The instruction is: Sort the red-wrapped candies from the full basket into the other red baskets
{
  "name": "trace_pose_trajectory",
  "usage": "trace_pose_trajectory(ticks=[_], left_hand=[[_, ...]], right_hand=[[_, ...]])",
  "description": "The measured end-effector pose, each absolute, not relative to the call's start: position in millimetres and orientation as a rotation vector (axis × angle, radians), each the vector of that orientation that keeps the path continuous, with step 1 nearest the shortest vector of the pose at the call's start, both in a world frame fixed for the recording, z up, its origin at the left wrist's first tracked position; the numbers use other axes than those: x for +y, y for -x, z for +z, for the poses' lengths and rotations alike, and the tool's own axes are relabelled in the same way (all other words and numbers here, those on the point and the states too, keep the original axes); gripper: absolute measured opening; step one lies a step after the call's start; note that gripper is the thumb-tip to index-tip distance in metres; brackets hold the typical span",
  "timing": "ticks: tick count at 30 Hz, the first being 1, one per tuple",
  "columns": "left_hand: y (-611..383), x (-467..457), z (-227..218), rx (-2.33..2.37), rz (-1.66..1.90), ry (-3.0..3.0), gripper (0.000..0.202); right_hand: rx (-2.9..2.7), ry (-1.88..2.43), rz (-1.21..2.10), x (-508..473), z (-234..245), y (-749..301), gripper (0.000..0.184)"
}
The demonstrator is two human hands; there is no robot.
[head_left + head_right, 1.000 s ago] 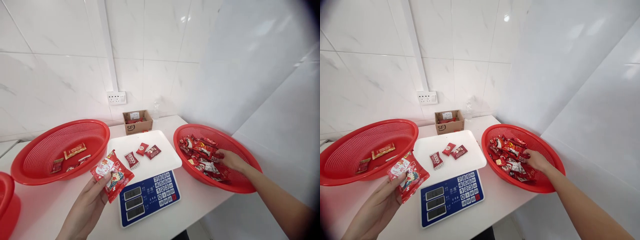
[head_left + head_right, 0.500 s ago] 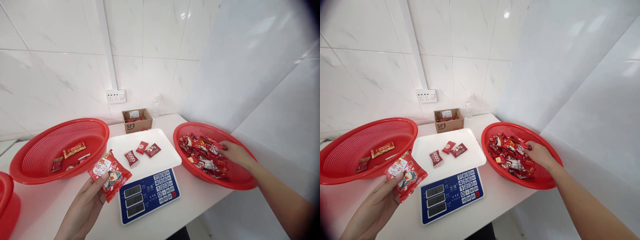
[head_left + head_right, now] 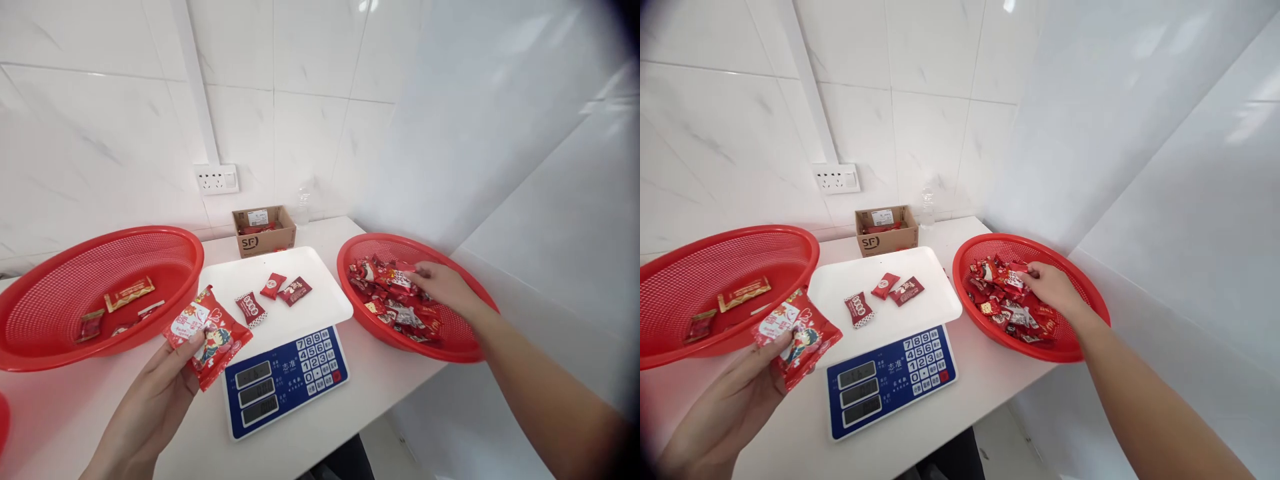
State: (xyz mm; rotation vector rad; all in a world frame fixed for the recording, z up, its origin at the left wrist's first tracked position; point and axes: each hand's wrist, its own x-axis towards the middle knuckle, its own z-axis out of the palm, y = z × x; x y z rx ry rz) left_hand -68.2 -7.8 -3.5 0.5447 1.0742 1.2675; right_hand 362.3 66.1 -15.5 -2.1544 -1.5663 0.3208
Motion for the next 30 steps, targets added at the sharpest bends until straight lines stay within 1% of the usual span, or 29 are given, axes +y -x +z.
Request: trace_pose_trajectory(ticks=[3, 10, 15, 18, 20, 22, 25, 30], left_hand=[[70, -5, -7, 1.056, 1.255, -0.545, 0.047], [69, 3, -7, 1.068, 1.244, -0.556, 0.046], [69, 3, -5, 1.053, 1.238, -0.554, 0.043], [73, 2, -5, 1.052, 1.257, -0.565, 0.042], [74, 2, -4, 1.044, 1.265, -0.574, 0.043], [75, 0, -2, 1.034, 1.268, -0.586, 0.043], [74, -4, 1, 1.022, 1.269, -0.614, 0.039], [75, -12, 2, 1.018, 1.3, -0.636, 0.038]], right_hand=[[-1.508, 2.056, 0.42, 71, -15, -360, 0.029], [-1.348, 1.833, 0.578, 87, -8, -351, 0.032], [-1.288, 1.829, 0.537, 85, 1, -337, 0.03], [-1.312, 1.854, 0.443, 77, 13, -323, 0.029], [-1.383, 1.849, 0.395, 73, 25, -308, 0.027], [-1.505, 1.848, 0.417, 69, 37, -288, 0.026], [-1.816, 1.878, 0.443, 65, 53, -250, 0.024], [-2.339, 1.73, 0.598, 70, 57, -186, 0.024]])
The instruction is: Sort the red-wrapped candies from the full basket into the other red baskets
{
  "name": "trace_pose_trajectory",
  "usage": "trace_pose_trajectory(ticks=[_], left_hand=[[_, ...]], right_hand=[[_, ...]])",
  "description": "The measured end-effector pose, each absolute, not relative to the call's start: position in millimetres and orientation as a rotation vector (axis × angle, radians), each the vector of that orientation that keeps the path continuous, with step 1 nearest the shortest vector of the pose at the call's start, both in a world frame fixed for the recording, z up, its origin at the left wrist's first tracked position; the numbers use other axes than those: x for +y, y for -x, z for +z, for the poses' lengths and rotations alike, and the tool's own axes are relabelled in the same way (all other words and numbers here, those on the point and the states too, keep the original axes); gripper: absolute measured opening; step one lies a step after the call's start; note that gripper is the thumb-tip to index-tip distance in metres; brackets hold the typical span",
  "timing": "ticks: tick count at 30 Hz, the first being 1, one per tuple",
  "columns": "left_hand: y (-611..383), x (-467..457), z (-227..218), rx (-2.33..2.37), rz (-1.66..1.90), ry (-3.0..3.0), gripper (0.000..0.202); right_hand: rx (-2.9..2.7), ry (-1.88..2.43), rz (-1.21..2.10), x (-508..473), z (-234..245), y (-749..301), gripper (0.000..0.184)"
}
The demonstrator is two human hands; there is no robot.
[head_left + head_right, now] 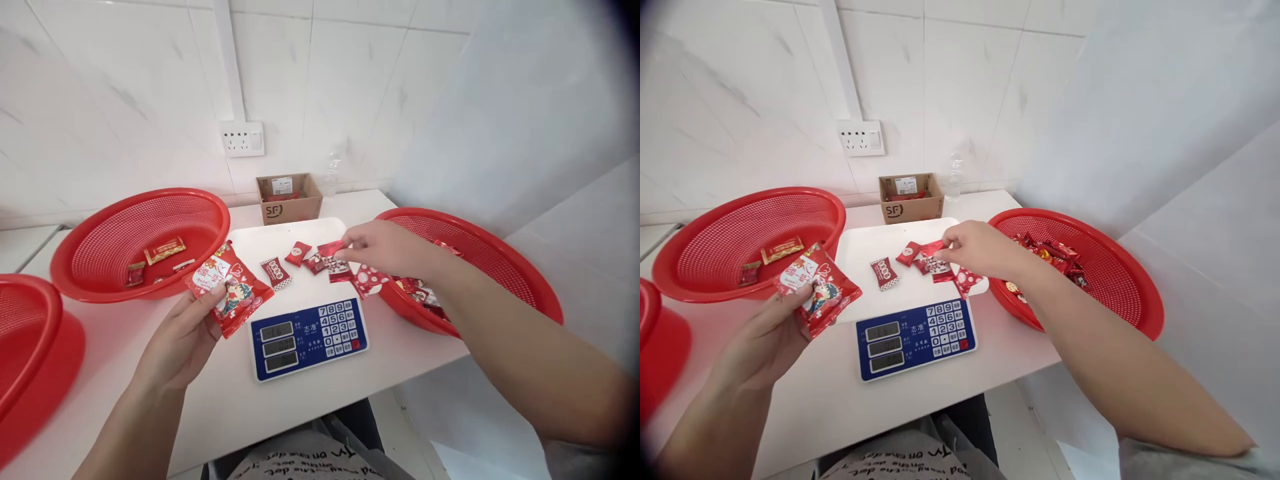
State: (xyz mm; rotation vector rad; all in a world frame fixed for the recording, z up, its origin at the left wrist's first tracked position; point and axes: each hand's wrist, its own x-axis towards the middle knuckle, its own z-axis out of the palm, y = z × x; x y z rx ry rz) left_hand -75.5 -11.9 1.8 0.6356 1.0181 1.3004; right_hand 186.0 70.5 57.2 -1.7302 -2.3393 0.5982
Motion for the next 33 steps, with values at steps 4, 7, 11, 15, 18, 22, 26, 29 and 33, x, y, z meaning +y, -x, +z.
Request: trace_pose_trajectory(ticks=[4, 7, 11, 15, 18, 22, 26, 29, 33], left_hand=[[79, -17, 2, 1.019, 1.304, -0.639, 0.038], [81, -18, 1, 1.02, 1.321, -0.643, 0.037], [80, -17, 1, 1.017, 1.319, -0.641, 0.038], [77, -16, -1, 0.995, 1.299, -0.641, 0.041], [73, -17, -1, 0.978, 1.275, -0.665, 0.041], [69, -18, 0, 0.994, 1.248, -0.694, 0.041], [66, -19, -1, 1.028, 1.239, -0.707, 0.04], [66, -18, -1, 1.031, 1.239, -0.703, 0.043], [64, -16, 0, 1.055, 1.169, -0.696, 0.048]], right_hand=[[-2.41, 1.771, 0.605, 81, 52, -164, 0.023], [-2.279, 1.833, 0.458, 80, 56, -173, 0.027], [-2.111, 1.867, 0.317, 65, 68, -205, 0.023], [-1.89, 1.991, 0.211, 46, 63, -241, 0.021], [-1.742, 2.119, 0.185, 38, 47, -261, 0.019], [-1.648, 2.238, 0.216, 33, 25, -274, 0.017], [-1.595, 2.202, 0.138, 34, 15, -290, 0.02], [-1.562, 2.197, -0.008, 36, 14, -304, 0.026], [-1.649, 2.161, -0.002, 40, 5, -313, 0.035]])
